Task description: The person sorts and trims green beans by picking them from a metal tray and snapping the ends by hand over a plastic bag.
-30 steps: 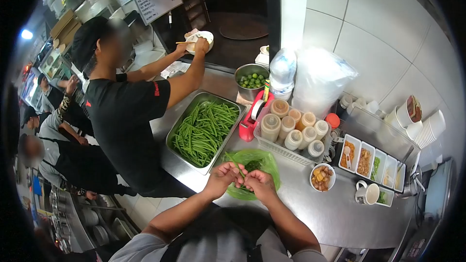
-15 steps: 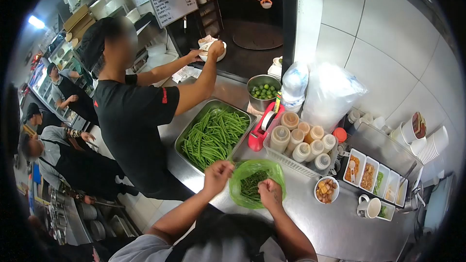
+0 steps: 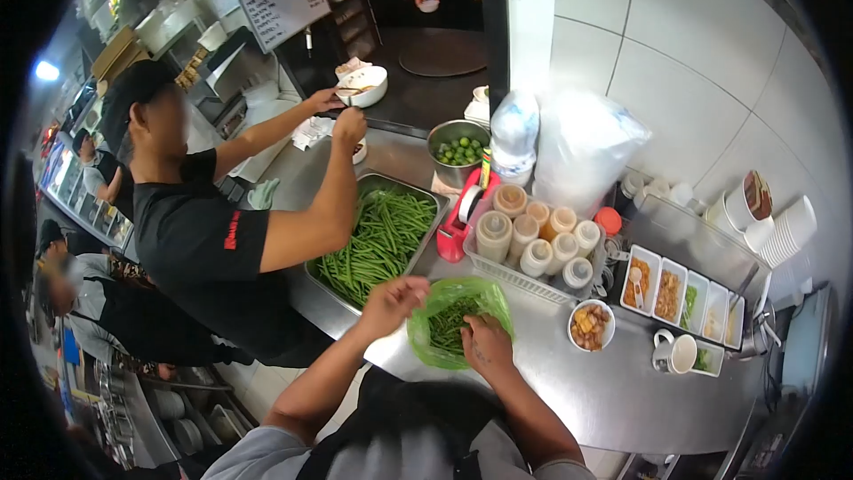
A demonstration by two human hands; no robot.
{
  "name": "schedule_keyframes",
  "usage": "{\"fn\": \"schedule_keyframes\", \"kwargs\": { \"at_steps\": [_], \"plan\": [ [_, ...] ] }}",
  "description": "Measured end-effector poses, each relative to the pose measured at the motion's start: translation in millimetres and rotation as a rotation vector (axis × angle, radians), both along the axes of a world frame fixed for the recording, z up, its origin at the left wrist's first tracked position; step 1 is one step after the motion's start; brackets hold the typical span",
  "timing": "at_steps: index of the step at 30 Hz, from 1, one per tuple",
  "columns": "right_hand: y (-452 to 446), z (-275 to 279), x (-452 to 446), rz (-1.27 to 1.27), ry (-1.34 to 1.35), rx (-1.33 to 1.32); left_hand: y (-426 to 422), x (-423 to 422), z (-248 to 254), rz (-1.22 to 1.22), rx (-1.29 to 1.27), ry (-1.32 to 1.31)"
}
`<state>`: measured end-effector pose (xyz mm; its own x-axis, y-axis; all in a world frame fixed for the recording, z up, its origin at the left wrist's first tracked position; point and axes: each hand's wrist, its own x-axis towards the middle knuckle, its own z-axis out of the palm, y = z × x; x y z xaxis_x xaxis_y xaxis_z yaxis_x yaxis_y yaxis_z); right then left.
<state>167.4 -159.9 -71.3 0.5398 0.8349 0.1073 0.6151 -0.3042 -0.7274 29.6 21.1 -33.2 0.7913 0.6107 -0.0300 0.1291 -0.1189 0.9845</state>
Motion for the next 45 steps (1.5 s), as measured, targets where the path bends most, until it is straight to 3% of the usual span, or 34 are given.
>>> {"fn": "schedule_keyframes", "kwargs": {
  "at_steps": [4, 11, 13, 18, 20, 23, 27, 29, 30, 32, 36, 38, 40, 42, 44, 45],
  "plan": [
    [3.3, 3.1, -0.2, 0.124, -0.088, 0.018, -39.4, 3.0, 18.7, -0.310, 0.354, 0.211],
    [33.8, 13.0, -17.0, 0.152, -0.212, 0.006, -33.1, -1.9, 22.7, -0.184, 0.417, 0.365],
    [44.6, 2.3, -17.0, 0.188, -0.277, -0.032, -31.0, -3.7, 16.1, -0.157, 0.560, 0.467],
    [42.3, -11.0, -12.8, 0.257, -0.405, -0.088, -36.4, -8.9, 15.9, -0.163, 0.587, 0.464],
    [32.8, -9.7, -8.5, 0.243, -0.474, -0.080, -39.1, -9.9, 7.0, -0.128, 0.567, 0.330],
    [14.5, 18.4, -4.8, 0.195, -0.340, 0.086, -46.5, -6.1, -6.5, -0.195, 0.562, 0.215],
    [-3.3, 51.9, 2.4, 0.165, -0.318, 0.108, -53.5, 5.3, 2.5, -0.274, 0.524, 0.149],
    [-11.9, 61.7, 9.0, 0.067, 0.063, 0.011, -54.3, 7.8, 5.7, -0.235, 0.514, 0.072],
    [-13.2, 62.3, 12.3, 0.067, 0.055, 0.018, -53.8, 7.7, 7.6, -0.234, 0.522, 0.065],
    [-16.1, 61.8, 15.1, 0.066, 0.315, 0.003, -52.4, 5.1, 9.0, -0.268, 0.509, 0.057],
    [-14.7, 57.3, 12.2, 0.046, 0.302, 0.026, -52.0, 2.3, 14.2, -0.359, 0.483, 0.114],
    [-9.7, 40.7, 13.5, 0.113, -0.143, 0.063, -54.2, 3.0, 7.9, -0.316, 0.497, 0.113],
    [-4.4, 34.7, 6.6, 0.053, -0.116, 0.177, -58.2, 5.1, 0.1, -0.270, 0.512, 0.110],
    [3.3, 27.6, -1.0, -0.003, -0.086, 0.291, -61.8, 7.2, -0.5, -0.093, 0.308, 0.144],
    [10.9, 18.0, -4.8, -0.239, 0.579, 0.301, -61.6, 7.5, 6.6, -0.091, 0.252, 0.170],
    [13.2, 14.7, -3.3, -0.237, 0.580, 0.300, -61.6, 7.3, 10.9, -0.089, 0.195, 0.196]
  ]
}}
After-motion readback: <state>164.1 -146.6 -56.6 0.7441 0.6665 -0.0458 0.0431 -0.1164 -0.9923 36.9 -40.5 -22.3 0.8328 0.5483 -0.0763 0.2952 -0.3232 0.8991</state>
